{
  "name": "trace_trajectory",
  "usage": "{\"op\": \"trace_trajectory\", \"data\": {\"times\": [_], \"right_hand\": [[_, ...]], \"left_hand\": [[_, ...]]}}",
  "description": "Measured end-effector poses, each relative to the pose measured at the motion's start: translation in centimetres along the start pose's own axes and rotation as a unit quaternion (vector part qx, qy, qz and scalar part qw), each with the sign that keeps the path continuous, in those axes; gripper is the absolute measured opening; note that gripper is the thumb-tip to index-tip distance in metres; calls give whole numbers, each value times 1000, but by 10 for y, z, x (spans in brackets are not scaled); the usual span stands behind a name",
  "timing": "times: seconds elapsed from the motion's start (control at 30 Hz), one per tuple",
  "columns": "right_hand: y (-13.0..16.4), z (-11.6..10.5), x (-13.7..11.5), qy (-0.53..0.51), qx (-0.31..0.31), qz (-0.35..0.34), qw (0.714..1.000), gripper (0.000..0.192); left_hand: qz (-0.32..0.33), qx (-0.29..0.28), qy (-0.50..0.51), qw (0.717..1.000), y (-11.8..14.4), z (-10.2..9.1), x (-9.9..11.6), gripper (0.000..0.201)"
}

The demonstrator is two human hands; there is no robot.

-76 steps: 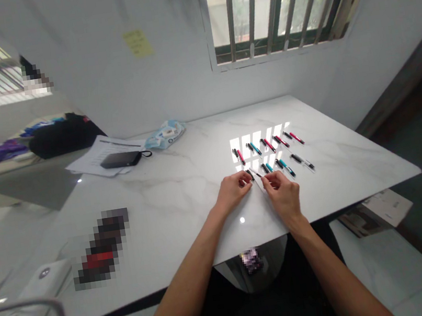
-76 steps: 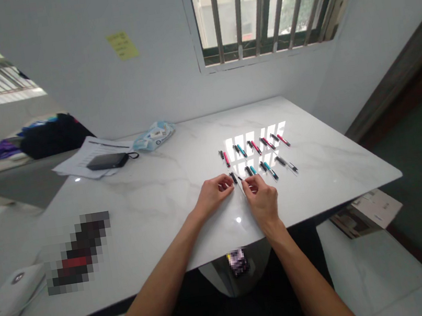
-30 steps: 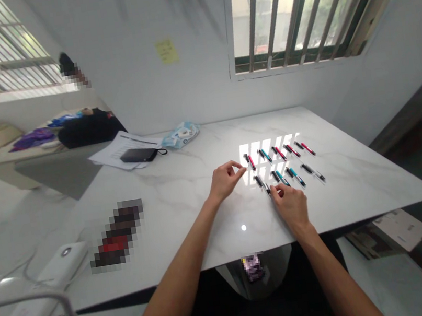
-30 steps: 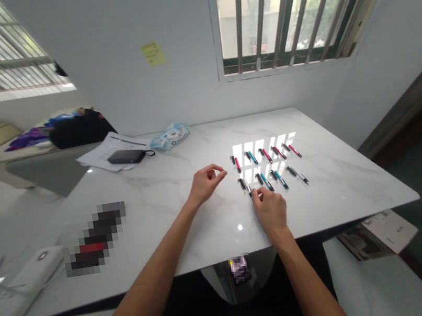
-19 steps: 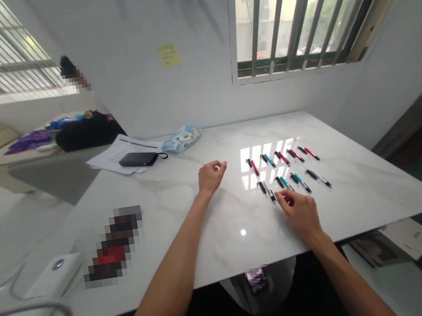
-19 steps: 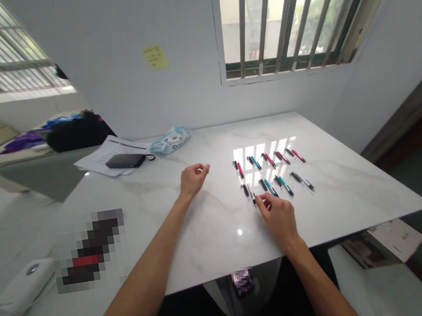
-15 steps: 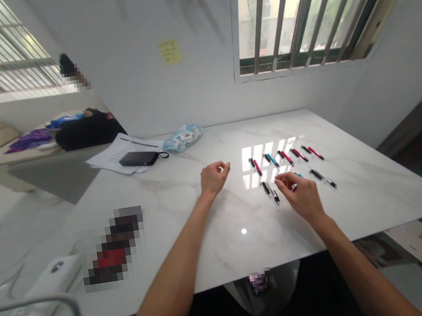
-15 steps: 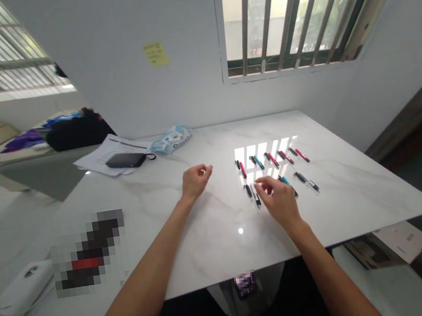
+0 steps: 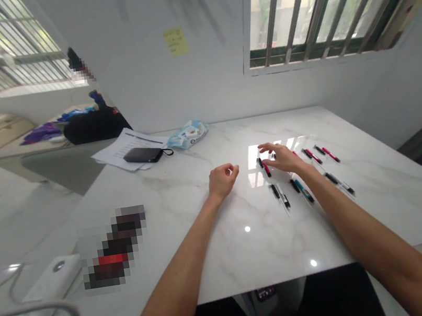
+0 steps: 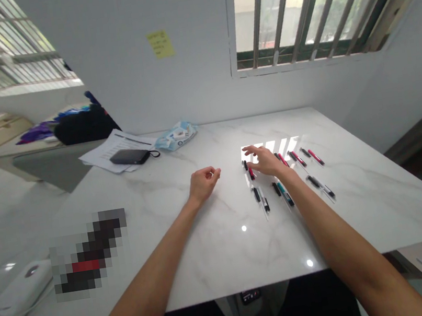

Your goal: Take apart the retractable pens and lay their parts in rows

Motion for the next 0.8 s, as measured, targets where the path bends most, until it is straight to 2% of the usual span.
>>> {"op": "trace_trajectory", "data": {"times": [0.17, 0.43, 0.6, 0.8], "right_hand": [[2, 4, 1, 4, 0, 4, 1000, 53], [4, 11, 12, 17, -38, -6, 999, 55], [5, 15, 12, 21, -47, -28, 998, 57], [3, 18, 13, 31, -41, -16, 999, 53]], "left_hand": [[-11, 5, 25, 1000, -2, 0, -5, 43], [-34, 5, 60, 998, -3, 2, -9, 44], [-23, 8, 47, 999, -1, 2, -7, 43], [-11, 6, 35, 999, 0, 3, -4, 43]]}}
Point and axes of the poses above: each hand's wrist, its own y-axis away from the middle knuckle, its own z-axis out of the palm, x = y × z, the point moved 6 cm from there along -y, towards the middle knuckle, and after that the axes turned 4 degrees about y, right-handed, at the moved point
